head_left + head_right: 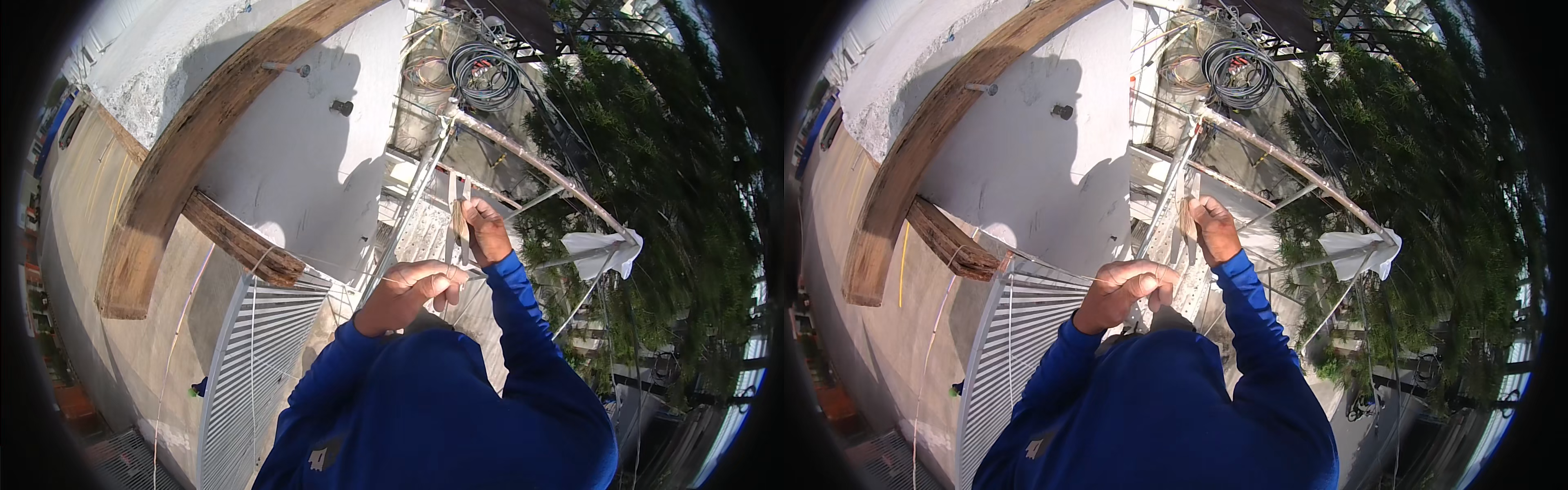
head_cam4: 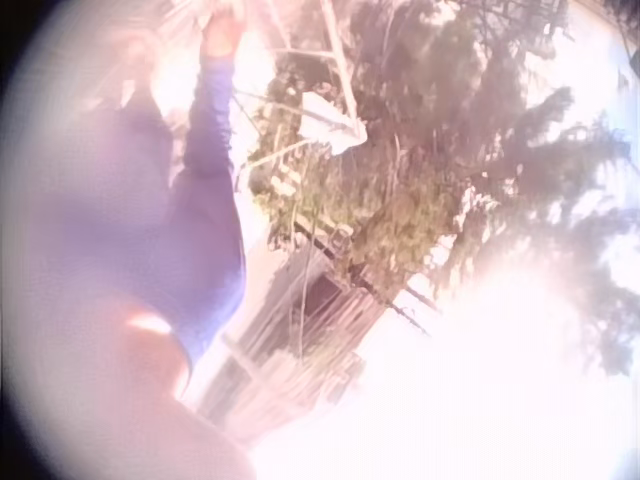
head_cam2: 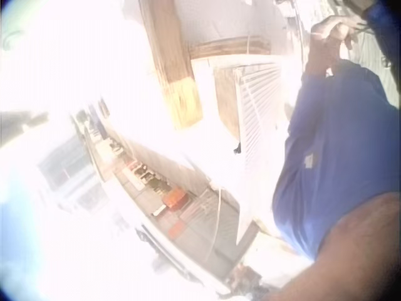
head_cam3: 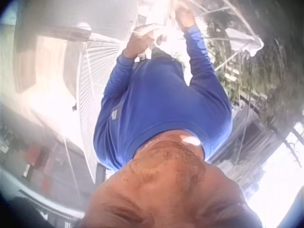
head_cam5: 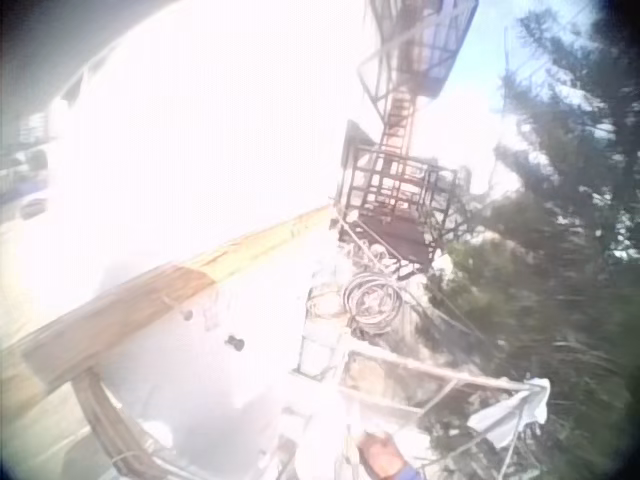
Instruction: The person secures a wooden plank to a metal scaffolding structure using wire ties. They wrap and twist the wire around the plank and scaffold frame, then measure the plank with a tape measure.
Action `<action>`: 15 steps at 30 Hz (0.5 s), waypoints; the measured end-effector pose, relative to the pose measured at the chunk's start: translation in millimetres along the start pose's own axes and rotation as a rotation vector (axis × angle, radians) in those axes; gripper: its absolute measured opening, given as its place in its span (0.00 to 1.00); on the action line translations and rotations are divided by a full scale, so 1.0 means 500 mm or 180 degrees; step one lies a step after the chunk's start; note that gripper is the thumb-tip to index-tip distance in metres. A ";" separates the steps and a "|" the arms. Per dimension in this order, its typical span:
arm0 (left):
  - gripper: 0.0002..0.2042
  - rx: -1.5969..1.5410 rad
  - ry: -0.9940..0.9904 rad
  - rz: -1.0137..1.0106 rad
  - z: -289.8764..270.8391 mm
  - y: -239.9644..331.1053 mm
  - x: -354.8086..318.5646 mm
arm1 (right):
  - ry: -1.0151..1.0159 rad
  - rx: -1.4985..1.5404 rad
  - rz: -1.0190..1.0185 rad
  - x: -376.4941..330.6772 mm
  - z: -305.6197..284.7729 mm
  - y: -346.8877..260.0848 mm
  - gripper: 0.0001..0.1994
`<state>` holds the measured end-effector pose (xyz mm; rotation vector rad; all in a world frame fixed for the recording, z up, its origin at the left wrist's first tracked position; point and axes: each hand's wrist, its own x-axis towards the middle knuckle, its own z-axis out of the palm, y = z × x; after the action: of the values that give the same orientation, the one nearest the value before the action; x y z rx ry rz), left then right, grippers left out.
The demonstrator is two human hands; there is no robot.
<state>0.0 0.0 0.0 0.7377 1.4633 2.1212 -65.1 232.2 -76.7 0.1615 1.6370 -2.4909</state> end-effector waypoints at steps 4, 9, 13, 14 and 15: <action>0.11 0.1155 -0.0374 -0.0078 -0.027 0.033 -0.018 | -0.0233 0.0454 -0.0307 0.005 0.082 -0.054 0.06; 0.11 0.1893 -0.0093 0.0198 -0.056 0.026 -0.010 | -0.0212 0.0831 -0.0597 -0.015 0.156 -0.104 0.07; 0.12 0.2838 0.0585 0.0061 -0.085 0.042 -0.012 | -0.0466 0.0635 -0.0405 -0.021 0.147 -0.122 0.08; 0.12 0.3079 0.0862 0.0177 -0.095 0.036 -0.007 | -0.0605 0.0588 -0.0359 -0.023 0.138 -0.125 0.08; 0.12 0.3318 0.1164 0.0285 -0.105 0.030 -0.006 | -0.0762 0.0541 -0.0296 -0.027 0.141 -0.128 0.09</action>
<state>-33.2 -43.4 -1.7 0.7522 2.8213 1.4683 -64.2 193.7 11.4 -0.1908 1.3691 -2.5978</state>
